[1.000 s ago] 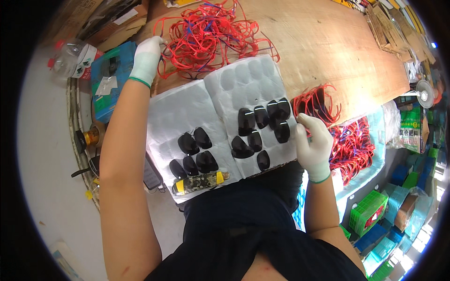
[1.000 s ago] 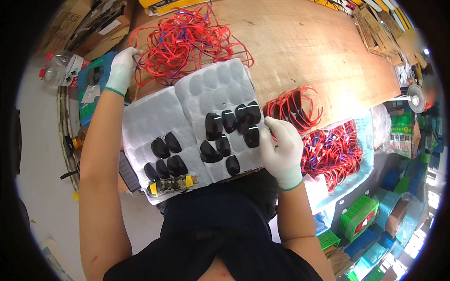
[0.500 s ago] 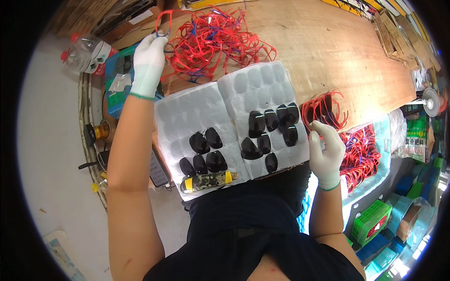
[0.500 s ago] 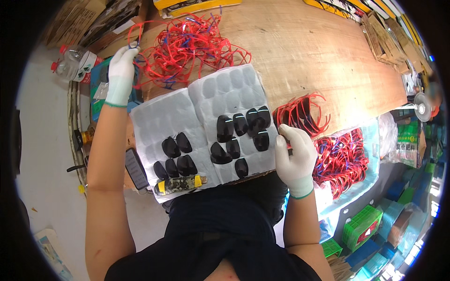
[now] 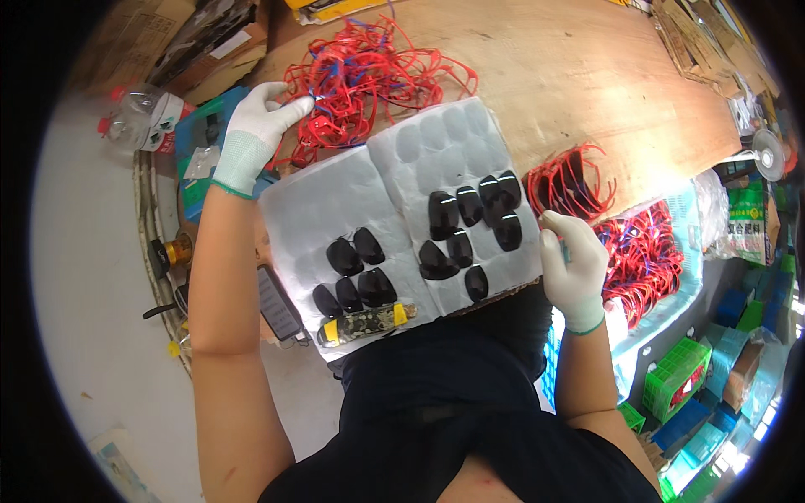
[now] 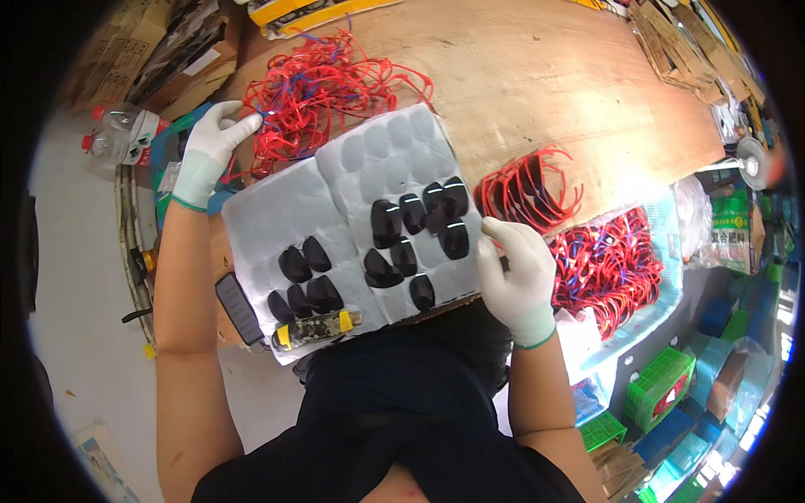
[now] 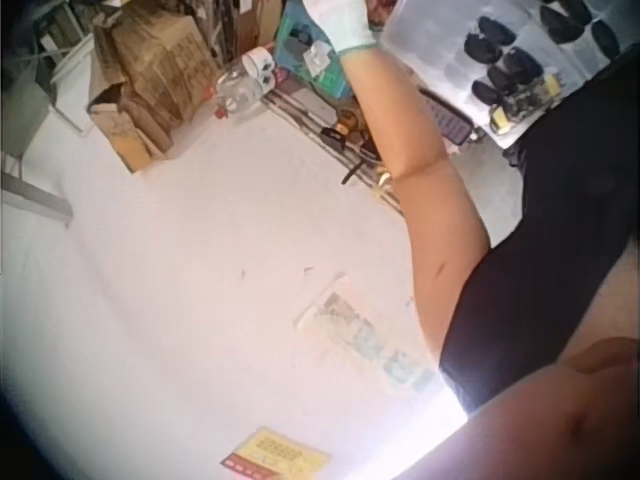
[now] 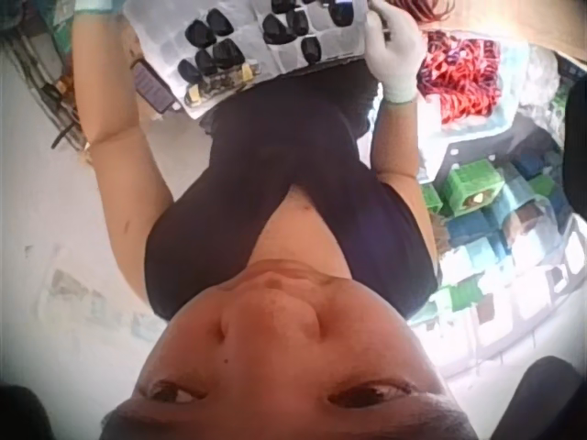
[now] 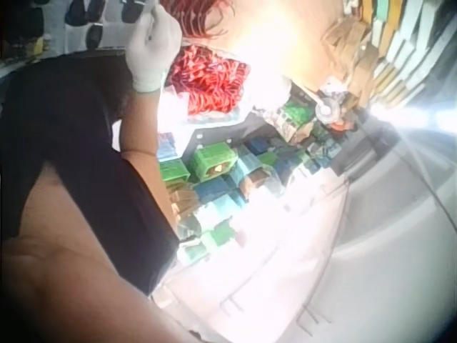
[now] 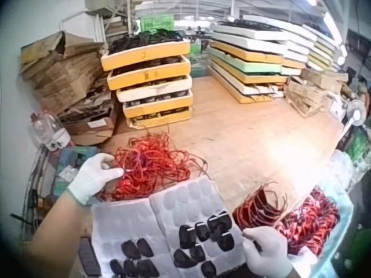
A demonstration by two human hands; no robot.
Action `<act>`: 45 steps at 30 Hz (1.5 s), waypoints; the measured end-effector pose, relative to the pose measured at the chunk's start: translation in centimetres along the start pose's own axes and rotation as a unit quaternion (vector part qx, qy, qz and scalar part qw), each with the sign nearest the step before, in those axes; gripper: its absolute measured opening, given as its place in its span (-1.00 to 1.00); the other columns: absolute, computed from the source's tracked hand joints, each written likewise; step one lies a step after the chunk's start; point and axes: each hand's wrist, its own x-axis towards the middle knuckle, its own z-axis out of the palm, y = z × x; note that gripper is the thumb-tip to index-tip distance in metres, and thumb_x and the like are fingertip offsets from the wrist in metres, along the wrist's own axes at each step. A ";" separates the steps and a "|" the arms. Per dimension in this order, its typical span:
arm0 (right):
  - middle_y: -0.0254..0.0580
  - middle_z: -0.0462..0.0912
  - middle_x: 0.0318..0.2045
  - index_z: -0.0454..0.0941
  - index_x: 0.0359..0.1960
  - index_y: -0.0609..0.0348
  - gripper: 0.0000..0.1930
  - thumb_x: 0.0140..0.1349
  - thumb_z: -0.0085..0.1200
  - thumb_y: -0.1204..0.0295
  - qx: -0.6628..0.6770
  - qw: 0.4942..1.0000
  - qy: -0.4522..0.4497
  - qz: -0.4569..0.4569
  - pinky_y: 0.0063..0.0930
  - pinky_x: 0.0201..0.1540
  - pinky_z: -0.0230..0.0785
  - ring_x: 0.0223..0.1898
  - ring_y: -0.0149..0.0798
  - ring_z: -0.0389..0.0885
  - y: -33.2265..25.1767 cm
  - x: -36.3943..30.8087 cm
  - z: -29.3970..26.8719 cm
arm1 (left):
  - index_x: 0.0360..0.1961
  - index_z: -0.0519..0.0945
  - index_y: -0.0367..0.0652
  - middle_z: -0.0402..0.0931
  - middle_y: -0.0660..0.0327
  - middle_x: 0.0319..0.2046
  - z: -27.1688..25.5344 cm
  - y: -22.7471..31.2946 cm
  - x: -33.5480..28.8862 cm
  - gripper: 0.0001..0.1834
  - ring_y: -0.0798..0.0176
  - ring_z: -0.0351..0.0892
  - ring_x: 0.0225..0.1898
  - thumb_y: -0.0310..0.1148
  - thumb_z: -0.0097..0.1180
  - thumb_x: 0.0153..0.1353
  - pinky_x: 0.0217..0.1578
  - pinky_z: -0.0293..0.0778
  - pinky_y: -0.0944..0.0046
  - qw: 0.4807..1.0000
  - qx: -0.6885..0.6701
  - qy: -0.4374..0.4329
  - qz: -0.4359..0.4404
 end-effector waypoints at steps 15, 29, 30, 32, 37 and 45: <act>0.05 0.75 -0.26 0.67 -0.13 0.35 -0.80 0.20 0.18 0.60 0.009 1.000 -0.016 -0.020 -0.25 -0.11 0.58 -0.21 0.02 0.74 -1.3 1.5 0.2 | 0.26 0.46 -0.44 0.67 0.14 -0.08 -1.9 1.6 -2.1 -0.47 0.36 0.64 -0.09 -0.60 0.23 0.25 -0.01 0.56 0.38 0.909 -0.377 0.148 0.096; 0.04 0.75 -0.25 0.66 -0.12 0.33 -0.78 0.19 0.19 0.59 0.001 1.000 -0.020 -0.014 -0.22 -0.10 0.57 -0.21 0.03 0.73 -1.2 1.6 0.4 | 0.17 0.60 -0.39 0.70 0.06 0.01 -4.8 3.3 5.7 -0.58 0.25 0.65 0.08 -0.46 0.20 0.30 0.18 0.49 0.27 0.938 -0.262 0.131 0.186; 0.04 0.74 -0.25 0.66 -0.12 0.33 -0.78 0.19 0.19 0.59 0.000 1.000 -0.022 -0.016 -0.22 -0.10 0.57 -0.21 0.03 0.73 -1.3 1.7 0.4 | 0.16 0.63 -0.35 0.71 0.07 0.03 -3.9 2.8 7.6 -0.58 0.26 0.66 0.08 -0.40 0.21 0.31 0.17 0.49 0.28 0.945 -0.238 0.143 0.172; 0.04 0.74 -0.26 0.67 -0.12 0.32 -0.78 0.19 0.20 0.59 -0.005 0.999 -0.032 -0.028 -0.22 -0.11 0.56 -0.22 0.04 0.72 -1.4 1.8 0.5 | 0.12 0.68 -0.22 0.72 0.04 0.06 -1.8 -0.6 11.8 -0.55 0.17 0.71 0.06 -0.19 0.19 0.30 0.13 0.53 0.23 0.971 -0.092 0.199 0.098; 0.03 0.73 -0.28 0.67 -0.13 0.32 -0.78 0.17 0.21 0.60 -0.025 0.999 -0.037 -0.011 -0.20 -0.10 0.55 -0.22 0.05 0.71 -1.5 1.6 -0.2 | 0.34 0.50 -0.10 0.65 -0.04 0.15 6.1 -8.8 20.4 -0.33 0.01 0.64 0.18 -0.12 0.31 0.22 0.21 0.49 0.14 0.994 -0.082 0.077 0.009; 0.05 0.73 -0.28 0.67 -0.13 0.32 -0.78 0.16 0.21 0.60 -0.057 0.998 -0.037 0.008 -0.17 -0.09 0.55 -0.21 0.08 0.71 -0.9 2.0 -0.7 | 0.50 0.20 -0.12 0.64 -0.12 0.11 7.8 -3.9 15.7 0.06 -0.09 0.64 0.14 -0.38 0.51 -0.04 0.18 0.52 0.12 0.993 0.009 -0.121 0.008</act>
